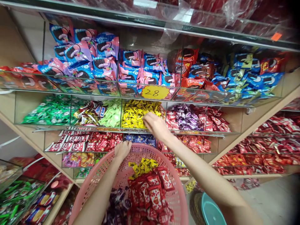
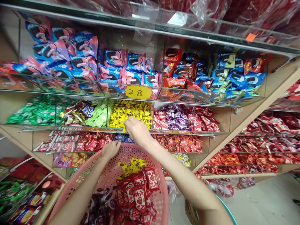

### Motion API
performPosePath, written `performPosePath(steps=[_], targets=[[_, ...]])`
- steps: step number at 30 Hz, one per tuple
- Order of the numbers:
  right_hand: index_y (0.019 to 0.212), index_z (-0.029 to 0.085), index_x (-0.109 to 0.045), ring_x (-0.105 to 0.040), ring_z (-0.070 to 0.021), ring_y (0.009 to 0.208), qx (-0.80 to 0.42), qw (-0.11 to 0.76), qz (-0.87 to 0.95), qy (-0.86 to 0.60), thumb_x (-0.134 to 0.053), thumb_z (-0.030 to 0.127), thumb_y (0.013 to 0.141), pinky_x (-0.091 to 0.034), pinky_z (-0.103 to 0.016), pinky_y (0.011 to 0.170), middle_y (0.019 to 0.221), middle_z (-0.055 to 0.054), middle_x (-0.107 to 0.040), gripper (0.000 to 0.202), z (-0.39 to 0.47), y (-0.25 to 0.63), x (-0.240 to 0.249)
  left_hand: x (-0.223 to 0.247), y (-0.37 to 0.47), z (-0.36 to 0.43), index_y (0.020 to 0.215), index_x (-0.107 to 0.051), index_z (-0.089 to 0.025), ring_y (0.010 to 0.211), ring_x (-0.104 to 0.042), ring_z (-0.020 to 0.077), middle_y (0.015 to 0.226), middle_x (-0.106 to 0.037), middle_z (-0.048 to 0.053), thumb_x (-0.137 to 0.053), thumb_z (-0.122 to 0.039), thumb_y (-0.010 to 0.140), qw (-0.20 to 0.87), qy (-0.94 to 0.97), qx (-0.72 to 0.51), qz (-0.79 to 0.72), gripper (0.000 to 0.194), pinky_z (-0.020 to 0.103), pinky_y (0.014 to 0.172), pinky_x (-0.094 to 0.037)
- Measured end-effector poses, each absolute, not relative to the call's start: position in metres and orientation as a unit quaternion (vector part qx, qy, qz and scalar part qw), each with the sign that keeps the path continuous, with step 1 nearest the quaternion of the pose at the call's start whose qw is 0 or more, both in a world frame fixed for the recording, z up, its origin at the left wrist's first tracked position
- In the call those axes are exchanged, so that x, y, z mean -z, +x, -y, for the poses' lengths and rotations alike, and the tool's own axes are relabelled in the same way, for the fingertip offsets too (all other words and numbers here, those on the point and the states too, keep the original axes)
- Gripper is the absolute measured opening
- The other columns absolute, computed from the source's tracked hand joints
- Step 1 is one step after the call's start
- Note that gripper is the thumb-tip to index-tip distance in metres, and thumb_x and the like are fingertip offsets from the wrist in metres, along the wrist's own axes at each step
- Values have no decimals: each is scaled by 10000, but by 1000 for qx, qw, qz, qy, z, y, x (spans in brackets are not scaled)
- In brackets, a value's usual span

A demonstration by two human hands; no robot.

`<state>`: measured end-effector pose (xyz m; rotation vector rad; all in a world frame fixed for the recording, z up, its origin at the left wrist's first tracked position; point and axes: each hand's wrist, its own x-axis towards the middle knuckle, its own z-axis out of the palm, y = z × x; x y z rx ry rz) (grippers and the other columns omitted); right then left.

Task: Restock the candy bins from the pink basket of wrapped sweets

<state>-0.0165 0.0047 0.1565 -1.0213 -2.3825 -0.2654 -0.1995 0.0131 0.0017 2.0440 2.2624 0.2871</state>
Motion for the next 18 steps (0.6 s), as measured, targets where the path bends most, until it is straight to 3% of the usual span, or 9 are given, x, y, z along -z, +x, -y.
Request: performPosePath(steps=[2, 5, 9, 18], targets=[[955, 153, -524, -484, -134, 846, 58, 237, 913, -326, -290, 185, 889, -368, -241, 700, 937, -68, -532, 246, 12, -26, -133, -2, -200, -13, 955, -630, -202, 835, -608, 247, 881, -663, 109, -165, -449, 846, 41, 670, -88, -736, 538, 335, 711, -426], [936, 169, -534, -524, -128, 764, 4, 127, 949, -288, -334, 189, 874, -387, -236, 635, 917, -56, -562, 210, 25, -38, -87, 0, -201, -13, 946, -628, -201, 829, -609, 249, 873, -663, 111, -163, -448, 846, 37, 676, -87, -731, 536, 337, 703, -428], [920, 174, -562, -578, -169, 760, -8, -8, 943, -333, -356, 167, 856, -417, -261, 606, 854, -66, -608, 216, 16, -47, -31, 4, -202, -14, 927, -632, -215, 817, -610, 246, 863, -666, 101, -145, -462, 847, 29, 671, -99, -734, 551, 344, 700, -427], [945, 135, -573, -595, -212, 863, 13, -49, 912, -406, -405, 122, 817, -463, -312, 699, 898, -107, -624, 211, -5, -57, 1, 10, -203, -16, 903, -633, -216, 807, -611, 240, 842, -667, 95, -151, -465, 852, 22, 671, -105, -734, 545, 345, 692, -428]])
